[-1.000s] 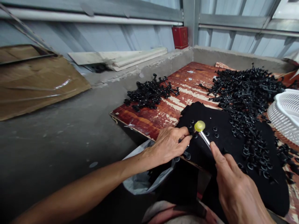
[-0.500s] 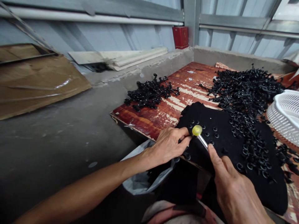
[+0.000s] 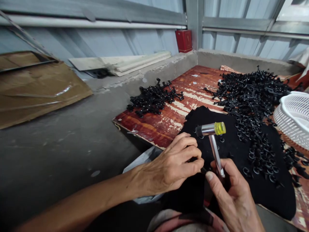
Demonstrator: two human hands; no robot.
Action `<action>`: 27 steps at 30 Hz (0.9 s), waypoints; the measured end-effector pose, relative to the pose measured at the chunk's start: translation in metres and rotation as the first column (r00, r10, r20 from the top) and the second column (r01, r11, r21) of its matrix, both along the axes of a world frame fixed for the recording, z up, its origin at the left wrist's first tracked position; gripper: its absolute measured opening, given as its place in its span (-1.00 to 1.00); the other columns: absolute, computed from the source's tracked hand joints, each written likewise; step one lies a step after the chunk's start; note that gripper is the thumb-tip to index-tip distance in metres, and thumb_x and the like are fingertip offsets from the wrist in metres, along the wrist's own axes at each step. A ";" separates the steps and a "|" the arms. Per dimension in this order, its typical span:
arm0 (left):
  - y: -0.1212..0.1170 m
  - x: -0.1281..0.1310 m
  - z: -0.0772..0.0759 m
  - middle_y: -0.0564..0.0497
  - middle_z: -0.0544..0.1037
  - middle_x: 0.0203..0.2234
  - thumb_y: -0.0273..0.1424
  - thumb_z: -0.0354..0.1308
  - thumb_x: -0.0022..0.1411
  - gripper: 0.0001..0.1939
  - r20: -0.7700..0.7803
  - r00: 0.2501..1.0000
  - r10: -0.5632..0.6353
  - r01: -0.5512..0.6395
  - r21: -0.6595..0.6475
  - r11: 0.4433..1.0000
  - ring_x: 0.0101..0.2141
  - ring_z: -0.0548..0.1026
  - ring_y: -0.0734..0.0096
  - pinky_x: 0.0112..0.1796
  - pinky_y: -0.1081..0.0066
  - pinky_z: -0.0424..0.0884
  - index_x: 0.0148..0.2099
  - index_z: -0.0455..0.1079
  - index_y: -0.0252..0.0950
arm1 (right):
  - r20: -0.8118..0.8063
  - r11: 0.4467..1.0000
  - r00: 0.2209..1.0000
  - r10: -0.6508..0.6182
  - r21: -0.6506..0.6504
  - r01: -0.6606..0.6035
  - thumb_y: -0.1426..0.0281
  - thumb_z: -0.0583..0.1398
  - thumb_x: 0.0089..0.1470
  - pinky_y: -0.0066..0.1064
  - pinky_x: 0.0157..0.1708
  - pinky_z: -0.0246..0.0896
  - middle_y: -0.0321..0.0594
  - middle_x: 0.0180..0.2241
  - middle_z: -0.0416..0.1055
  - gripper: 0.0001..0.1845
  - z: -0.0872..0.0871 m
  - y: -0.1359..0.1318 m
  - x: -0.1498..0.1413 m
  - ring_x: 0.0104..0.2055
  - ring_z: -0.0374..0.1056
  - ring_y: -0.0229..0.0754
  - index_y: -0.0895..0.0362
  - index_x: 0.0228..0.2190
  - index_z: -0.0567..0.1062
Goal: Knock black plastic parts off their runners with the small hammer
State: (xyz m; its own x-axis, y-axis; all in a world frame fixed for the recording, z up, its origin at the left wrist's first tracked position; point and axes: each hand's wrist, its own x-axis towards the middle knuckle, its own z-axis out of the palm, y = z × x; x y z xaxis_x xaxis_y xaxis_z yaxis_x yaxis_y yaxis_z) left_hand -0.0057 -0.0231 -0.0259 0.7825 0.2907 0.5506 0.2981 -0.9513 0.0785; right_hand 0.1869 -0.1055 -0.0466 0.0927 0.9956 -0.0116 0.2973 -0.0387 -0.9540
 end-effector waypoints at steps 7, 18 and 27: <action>-0.013 0.002 -0.001 -0.15 0.31 0.05 -0.47 0.12 0.22 -0.71 0.223 0.968 0.113 -0.089 -0.113 0.990 0.10 0.23 0.21 0.08 0.15 0.25 0.01 0.29 -0.25 | -0.337 0.991 0.938 -0.086 -0.126 0.046 0.13 0.26 0.13 -0.61 -0.71 -0.03 -0.44 -0.60 0.16 -0.73 0.000 -0.010 -0.013 -0.66 -0.01 -0.39 0.08 -0.32 0.45; -0.017 0.024 0.002 0.00 0.48 -0.32 -0.37 0.05 0.22 -0.91 0.133 0.859 0.495 -0.305 -0.643 0.702 -0.25 0.42 0.34 -0.15 0.28 0.30 -0.23 0.31 -0.26 | -0.438 0.964 0.860 -0.261 -0.160 0.211 0.09 0.28 0.09 -0.61 -0.71 -0.03 -0.47 -0.67 0.18 -0.65 -0.004 -0.015 -0.033 -0.70 0.05 -0.38 0.07 -0.29 0.38; -0.009 0.038 0.003 0.02 0.51 -0.30 -0.38 0.11 0.18 -0.90 -0.040 0.923 0.383 -0.343 -0.537 0.770 -0.21 0.37 0.28 -0.15 0.24 0.24 -0.24 0.37 -0.26 | -0.433 0.957 0.855 -0.285 -0.179 0.228 0.10 0.30 0.07 -0.62 -0.67 -0.08 -0.46 -0.64 0.15 -0.67 -0.019 -0.026 -0.036 -0.64 -0.01 -0.38 0.07 -0.32 0.41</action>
